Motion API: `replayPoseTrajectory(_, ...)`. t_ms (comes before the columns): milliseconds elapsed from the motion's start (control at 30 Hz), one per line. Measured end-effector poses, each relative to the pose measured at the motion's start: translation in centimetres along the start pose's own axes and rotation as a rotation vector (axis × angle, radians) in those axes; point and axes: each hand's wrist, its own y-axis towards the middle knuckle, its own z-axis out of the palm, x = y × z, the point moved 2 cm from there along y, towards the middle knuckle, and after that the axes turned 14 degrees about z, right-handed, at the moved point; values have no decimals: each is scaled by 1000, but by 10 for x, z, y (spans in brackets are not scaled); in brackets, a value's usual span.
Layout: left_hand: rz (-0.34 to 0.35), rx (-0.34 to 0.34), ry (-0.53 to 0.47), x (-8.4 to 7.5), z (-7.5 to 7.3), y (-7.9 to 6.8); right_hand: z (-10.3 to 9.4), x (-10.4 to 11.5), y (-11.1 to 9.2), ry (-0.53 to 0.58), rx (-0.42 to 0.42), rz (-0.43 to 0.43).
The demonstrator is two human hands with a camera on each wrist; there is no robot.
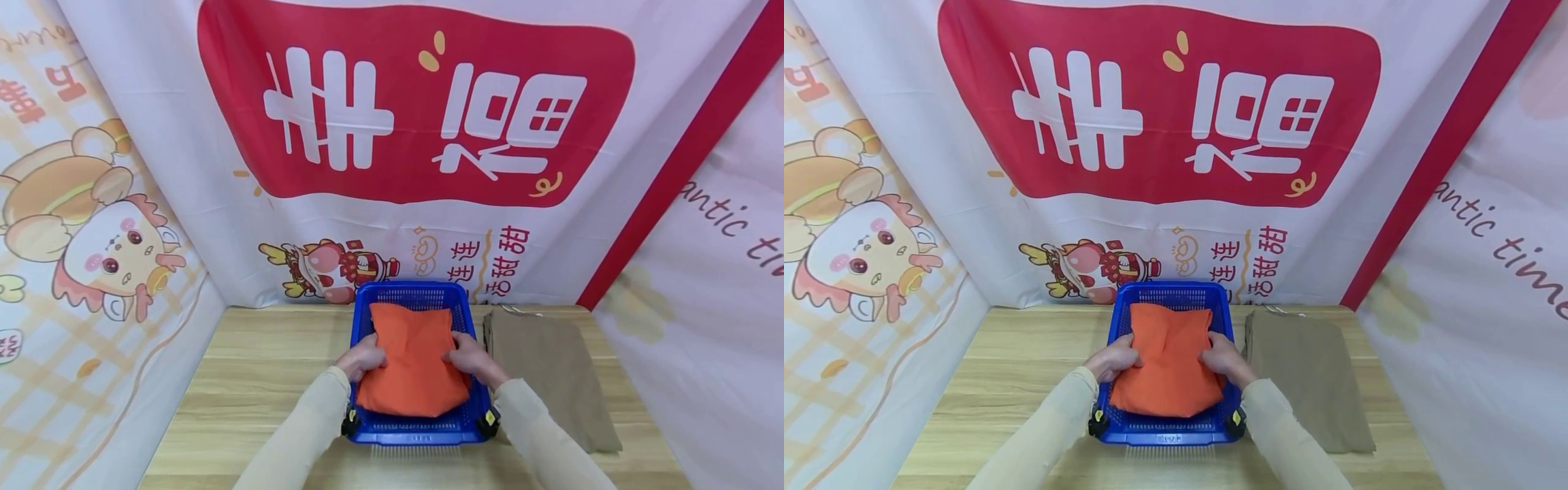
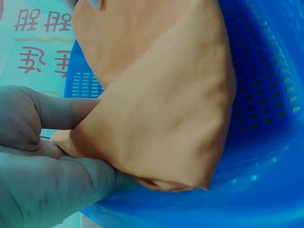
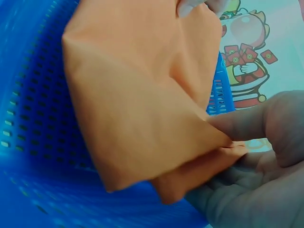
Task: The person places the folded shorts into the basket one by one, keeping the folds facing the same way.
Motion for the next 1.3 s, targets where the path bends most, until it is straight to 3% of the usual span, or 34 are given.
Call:
replayPoseTrajectory(333,-25,87,104,0,5,-11,1,1,-8,-236,-44,-10)
replayPoseTrajectory(433,-55,92,124,-3,6,-13,1,2,-10,-301,-46,-9)
replayPoseTrajectory(533,-55,81,207,-6,5,-14,1,4,-13,-360,-66,-12)
replayPoseTrajectory(733,59,68,574,-18,6,-15,-2,12,-21,-490,-134,-96)
replayPoseTrajectory(833,109,50,738,-26,8,-18,-3,16,-25,-601,-177,-200)
replayPoseTrajectory(933,151,76,893,-31,11,-22,-3,18,-30,-735,-194,-323)
replayPoseTrajectory(1067,239,223,1149,-31,14,-27,-1,15,-35,-934,-162,-424)
replayPoseTrajectory(1200,293,368,1354,-23,15,-30,3,5,-32,-1110,-127,-397)
replayPoseTrajectory(1300,300,422,1458,-14,15,-31,7,-2,-29,-1198,-131,-370)
